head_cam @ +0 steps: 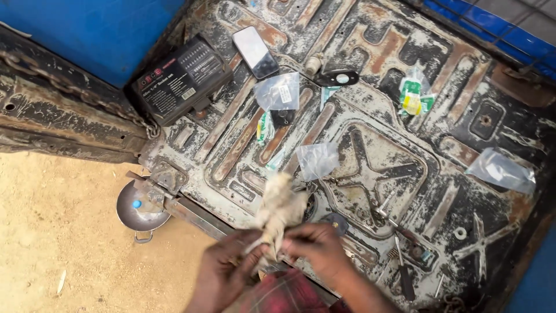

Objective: Disassembling and inspecting a mechanical component, possibly a carburetor or pump part, on a flat surface.

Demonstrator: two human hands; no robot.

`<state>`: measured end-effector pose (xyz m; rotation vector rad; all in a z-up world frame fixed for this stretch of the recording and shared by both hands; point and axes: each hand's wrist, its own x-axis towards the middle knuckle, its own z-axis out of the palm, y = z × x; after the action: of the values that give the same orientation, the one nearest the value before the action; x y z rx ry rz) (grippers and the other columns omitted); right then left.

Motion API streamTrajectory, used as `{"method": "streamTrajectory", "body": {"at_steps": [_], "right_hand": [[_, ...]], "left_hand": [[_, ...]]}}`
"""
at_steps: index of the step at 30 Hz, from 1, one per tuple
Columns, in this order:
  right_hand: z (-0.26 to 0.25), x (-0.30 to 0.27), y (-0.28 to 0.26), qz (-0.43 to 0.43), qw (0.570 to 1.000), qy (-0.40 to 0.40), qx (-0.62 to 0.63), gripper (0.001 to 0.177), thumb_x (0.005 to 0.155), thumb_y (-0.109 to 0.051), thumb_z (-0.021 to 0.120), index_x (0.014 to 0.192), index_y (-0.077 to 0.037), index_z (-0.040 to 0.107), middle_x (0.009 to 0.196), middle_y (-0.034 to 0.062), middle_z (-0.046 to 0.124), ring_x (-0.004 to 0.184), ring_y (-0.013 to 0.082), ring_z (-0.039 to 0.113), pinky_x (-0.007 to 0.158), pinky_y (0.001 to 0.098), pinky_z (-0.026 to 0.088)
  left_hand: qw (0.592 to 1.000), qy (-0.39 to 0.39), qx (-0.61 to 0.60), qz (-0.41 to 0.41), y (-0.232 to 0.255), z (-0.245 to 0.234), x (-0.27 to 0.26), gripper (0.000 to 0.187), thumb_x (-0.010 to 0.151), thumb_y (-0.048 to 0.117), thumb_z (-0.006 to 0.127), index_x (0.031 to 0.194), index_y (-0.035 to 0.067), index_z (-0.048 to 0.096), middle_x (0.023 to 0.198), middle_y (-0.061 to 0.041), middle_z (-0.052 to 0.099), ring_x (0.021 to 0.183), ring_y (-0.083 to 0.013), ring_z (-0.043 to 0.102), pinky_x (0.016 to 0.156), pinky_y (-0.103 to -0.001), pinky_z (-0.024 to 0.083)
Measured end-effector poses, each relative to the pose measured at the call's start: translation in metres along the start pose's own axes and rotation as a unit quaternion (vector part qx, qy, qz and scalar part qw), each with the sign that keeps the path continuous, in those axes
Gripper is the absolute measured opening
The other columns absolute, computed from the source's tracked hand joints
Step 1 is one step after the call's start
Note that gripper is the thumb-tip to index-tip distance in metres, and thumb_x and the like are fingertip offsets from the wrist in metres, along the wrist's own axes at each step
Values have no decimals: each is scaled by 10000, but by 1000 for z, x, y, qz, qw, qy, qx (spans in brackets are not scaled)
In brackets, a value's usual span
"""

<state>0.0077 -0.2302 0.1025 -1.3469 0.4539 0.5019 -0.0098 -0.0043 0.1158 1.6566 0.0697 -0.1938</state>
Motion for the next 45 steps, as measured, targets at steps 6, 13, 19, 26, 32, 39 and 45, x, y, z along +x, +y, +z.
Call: {"method": "streamTrajectory", "body": {"at_steps": [6, 13, 19, 26, 32, 39, 45], "right_hand": [[18, -31, 40, -22, 990, -70, -123, 10, 848, 8, 778, 843, 11, 786, 727, 95, 754, 648, 160, 691, 593, 292, 573], [34, -60, 9, -478, 778, -55, -405, 263, 777, 90, 619, 1009, 29, 727, 909, 160, 722, 859, 312, 734, 751, 413, 593], [45, -64, 14, -398, 841, -40, -364, 112, 831, 30, 720, 937, -1, 732, 903, 165, 756, 841, 327, 762, 728, 422, 612], [53, -66, 20, -353, 842, -93, -396, 74, 849, -19, 749, 915, 8, 728, 851, 155, 750, 805, 279, 768, 697, 395, 609], [69, -65, 7, -314, 891, -100, -313, 113, 858, -31, 758, 963, 10, 749, 884, 158, 759, 797, 263, 780, 665, 359, 614], [72, -62, 3, -393, 838, -88, -367, 118, 874, -20, 758, 985, 16, 740, 882, 149, 744, 775, 275, 750, 675, 381, 596], [79, -49, -6, -292, 894, -79, -331, 81, 890, -25, 749, 960, 14, 743, 877, 119, 759, 735, 192, 780, 627, 310, 633]], "left_hand": [[997, 50, 58, -20, -46, 23, -38, 149, 806, 127, 810, 917, 30, 829, 827, -57, 838, 748, -95, 787, 682, -275, 613], [923, 94, -191, -319, -70, 29, -53, 180, 853, 80, 812, 882, -93, 851, 758, -154, 783, 666, -160, 643, 617, -304, 529], [915, 149, -233, -292, -65, 26, -65, 194, 790, 82, 843, 873, -93, 850, 758, -165, 812, 667, -136, 674, 642, -266, 543], [943, 100, -46, -315, -49, 2, -71, 273, 854, 168, 838, 877, -103, 823, 694, -172, 792, 598, -132, 629, 567, -287, 519], [944, 123, -155, -264, -55, -15, -66, 238, 815, 89, 793, 972, -87, 823, 786, -133, 830, 687, -114, 701, 636, -255, 569], [944, 94, -120, -294, -50, -21, -51, 251, 838, 93, 816, 970, -120, 839, 771, -163, 804, 651, -132, 650, 596, -272, 532], [940, 2, -91, -330, -33, -37, -21, 312, 879, 197, 803, 1018, -81, 779, 758, -107, 754, 667, -115, 582, 608, -270, 494]]}}
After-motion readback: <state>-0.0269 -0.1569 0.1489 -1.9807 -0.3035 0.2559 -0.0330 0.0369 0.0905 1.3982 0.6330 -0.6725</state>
